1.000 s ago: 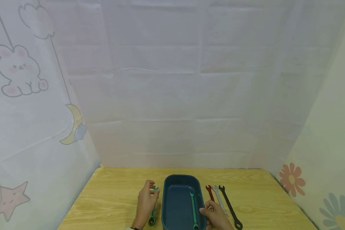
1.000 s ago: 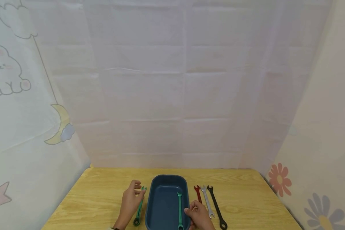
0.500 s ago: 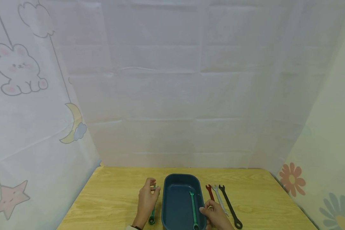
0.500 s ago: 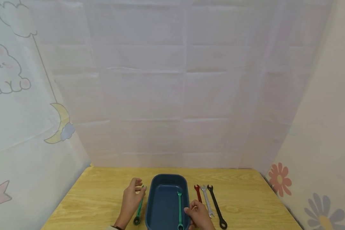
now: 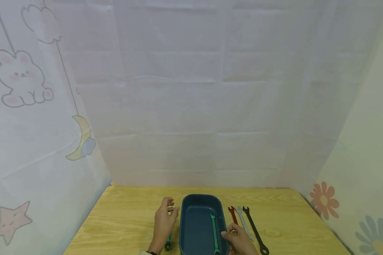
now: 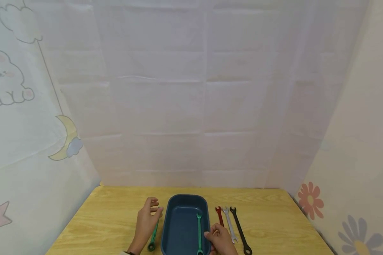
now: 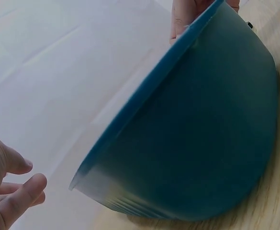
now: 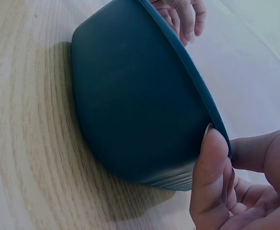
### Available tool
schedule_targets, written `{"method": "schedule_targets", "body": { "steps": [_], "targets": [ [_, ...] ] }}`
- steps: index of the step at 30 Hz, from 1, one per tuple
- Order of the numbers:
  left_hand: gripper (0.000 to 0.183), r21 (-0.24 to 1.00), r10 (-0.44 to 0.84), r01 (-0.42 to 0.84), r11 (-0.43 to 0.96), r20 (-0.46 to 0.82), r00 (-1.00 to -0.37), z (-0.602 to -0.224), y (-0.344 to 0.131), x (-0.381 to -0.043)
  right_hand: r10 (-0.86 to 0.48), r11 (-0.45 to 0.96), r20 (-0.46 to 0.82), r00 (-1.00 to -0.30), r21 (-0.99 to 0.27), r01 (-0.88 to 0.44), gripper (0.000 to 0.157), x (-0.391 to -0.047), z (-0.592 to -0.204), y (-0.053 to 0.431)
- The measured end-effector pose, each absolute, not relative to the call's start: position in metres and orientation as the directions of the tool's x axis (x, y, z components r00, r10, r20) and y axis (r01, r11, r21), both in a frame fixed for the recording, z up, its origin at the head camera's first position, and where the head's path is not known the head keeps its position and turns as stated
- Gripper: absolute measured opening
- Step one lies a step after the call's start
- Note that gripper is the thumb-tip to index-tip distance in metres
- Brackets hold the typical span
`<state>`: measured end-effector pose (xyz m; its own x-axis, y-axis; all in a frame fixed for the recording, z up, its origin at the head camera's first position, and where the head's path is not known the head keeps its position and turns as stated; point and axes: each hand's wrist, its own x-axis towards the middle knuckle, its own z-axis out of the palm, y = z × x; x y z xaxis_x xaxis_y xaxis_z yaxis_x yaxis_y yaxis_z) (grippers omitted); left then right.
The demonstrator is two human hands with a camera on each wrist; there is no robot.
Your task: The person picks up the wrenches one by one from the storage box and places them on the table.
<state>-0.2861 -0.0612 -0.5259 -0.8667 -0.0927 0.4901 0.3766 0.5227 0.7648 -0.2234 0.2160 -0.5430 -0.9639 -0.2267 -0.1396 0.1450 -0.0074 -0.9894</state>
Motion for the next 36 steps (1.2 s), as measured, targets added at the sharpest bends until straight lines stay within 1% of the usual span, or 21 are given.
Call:
{"method": "schedule_targets", "body": {
  "steps": [7,16,21,26,36],
  "targets": [
    [0.031,0.751,-0.082,0.418,0.511,0.526,-0.846,-0.524,-0.058,-0.286,-0.213,0.022,-0.145,-0.966,-0.989,0.144,0.023,-0.223,-0.543,0.215],
    [0.03,0.771,-0.079,0.413,0.485,0.509,-0.857,-0.522,-0.054,-0.286,-0.205,0.014,-0.151,-0.967,-0.988,0.152,0.023,-0.222,-0.543,0.214],
    [0.031,0.779,-0.06,0.415,0.47,0.498,-0.865,-0.52,-0.051,-0.285,-0.201,0.032,-0.15,-0.968,-0.989,0.147,0.024,-0.223,-0.544,0.215],
    [0.033,0.788,-0.041,0.42,0.45,0.488,-0.872,-0.517,-0.048,-0.284,-0.212,0.018,-0.148,-0.966,-0.989,0.148,0.024,-0.224,-0.545,0.216],
    [0.031,0.76,-0.027,0.446,0.472,0.519,-0.854,-0.517,-0.043,-0.284,-0.207,0.015,-0.148,-0.967,-0.989,0.149,0.024,-0.224,-0.544,0.215]
  ]
}}
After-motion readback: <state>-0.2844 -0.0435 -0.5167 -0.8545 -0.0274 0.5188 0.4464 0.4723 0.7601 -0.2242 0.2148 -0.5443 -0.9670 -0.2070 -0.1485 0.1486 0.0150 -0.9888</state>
